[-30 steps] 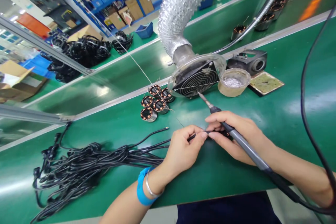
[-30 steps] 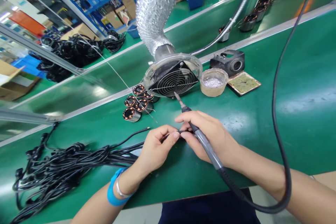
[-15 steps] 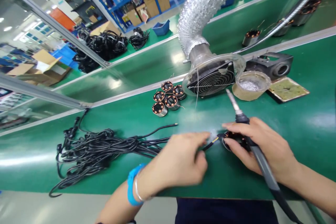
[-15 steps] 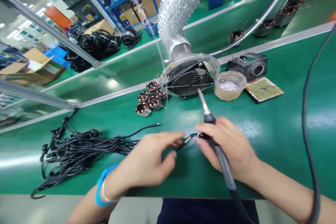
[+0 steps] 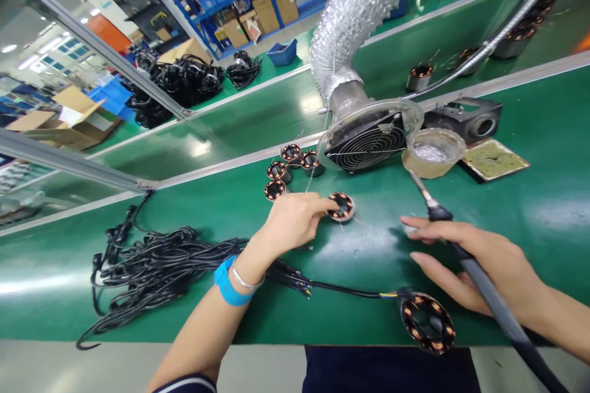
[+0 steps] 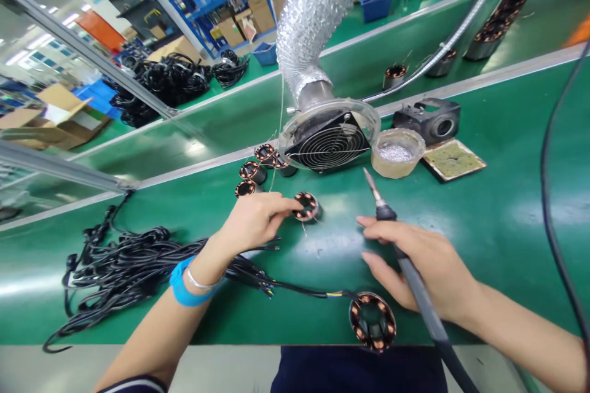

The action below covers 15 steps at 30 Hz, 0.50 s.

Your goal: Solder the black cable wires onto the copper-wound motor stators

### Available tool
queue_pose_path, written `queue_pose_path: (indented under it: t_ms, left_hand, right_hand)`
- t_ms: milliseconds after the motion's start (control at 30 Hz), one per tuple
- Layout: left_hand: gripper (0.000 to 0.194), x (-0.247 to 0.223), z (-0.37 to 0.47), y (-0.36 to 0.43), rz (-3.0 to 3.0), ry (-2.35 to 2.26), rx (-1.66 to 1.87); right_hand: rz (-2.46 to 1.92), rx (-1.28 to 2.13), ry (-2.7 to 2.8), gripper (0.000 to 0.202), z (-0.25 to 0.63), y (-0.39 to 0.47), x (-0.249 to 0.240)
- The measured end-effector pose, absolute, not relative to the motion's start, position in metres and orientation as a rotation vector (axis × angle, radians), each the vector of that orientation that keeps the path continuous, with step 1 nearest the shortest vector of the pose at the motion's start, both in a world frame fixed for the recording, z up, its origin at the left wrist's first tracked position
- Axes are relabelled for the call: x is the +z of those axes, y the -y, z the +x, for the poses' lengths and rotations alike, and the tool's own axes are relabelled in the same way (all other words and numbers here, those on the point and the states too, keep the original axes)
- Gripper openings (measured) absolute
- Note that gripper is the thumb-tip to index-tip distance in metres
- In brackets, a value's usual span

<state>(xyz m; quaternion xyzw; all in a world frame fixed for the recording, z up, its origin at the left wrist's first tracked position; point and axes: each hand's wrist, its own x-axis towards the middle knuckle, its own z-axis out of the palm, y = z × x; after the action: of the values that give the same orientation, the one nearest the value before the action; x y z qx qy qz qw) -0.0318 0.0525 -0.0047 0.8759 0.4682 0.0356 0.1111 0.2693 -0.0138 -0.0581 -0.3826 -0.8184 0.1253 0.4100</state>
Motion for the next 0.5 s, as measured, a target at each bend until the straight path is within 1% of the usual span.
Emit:
queue_pose_path:
  t_ms: [100, 133, 167, 233, 267, 367, 500]
  left_hand:
    - [0.055, -0.011, -0.022, -0.043, 2.503, -1.216, 0.205]
    - [0.058, -0.014, -0.018, -0.040, 2.452, -1.212, 0.226]
    - [0.055, -0.017, -0.013, -0.037, 2.385, -1.229, 0.241]
    - [0.034, -0.022, -0.004, -0.032, 2.219, -1.273, 0.261]
    - [0.026, -0.023, 0.000, -0.029, 2.131, -1.271, 0.260]
    - [0.035, -0.022, 0.007, -0.023, 1.921, -1.180, 0.210]
    - [0.030, -0.019, 0.008, -0.026, 1.736, -1.151, 0.179]
  right_hand:
    - [-0.864, 0.358, 2.177, 0.030, 0.265, -0.006, -0.059]
    - [-0.830, 0.398, 2.207, 0.033, 0.263, -0.010, -0.059]
    - [-0.799, 0.440, 2.227, 0.036, 0.260, -0.012, -0.060]
    - [-0.742, 0.498, 2.243, 0.039, 0.256, -0.015, -0.062]
    - [-0.726, 0.510, 2.240, 0.039, 0.254, -0.014, -0.064]
    - [-0.747, 0.504, 2.194, 0.039, 0.252, -0.011, -0.069]
    - [-0.821, 0.456, 2.140, 0.039, 0.252, -0.004, -0.074]
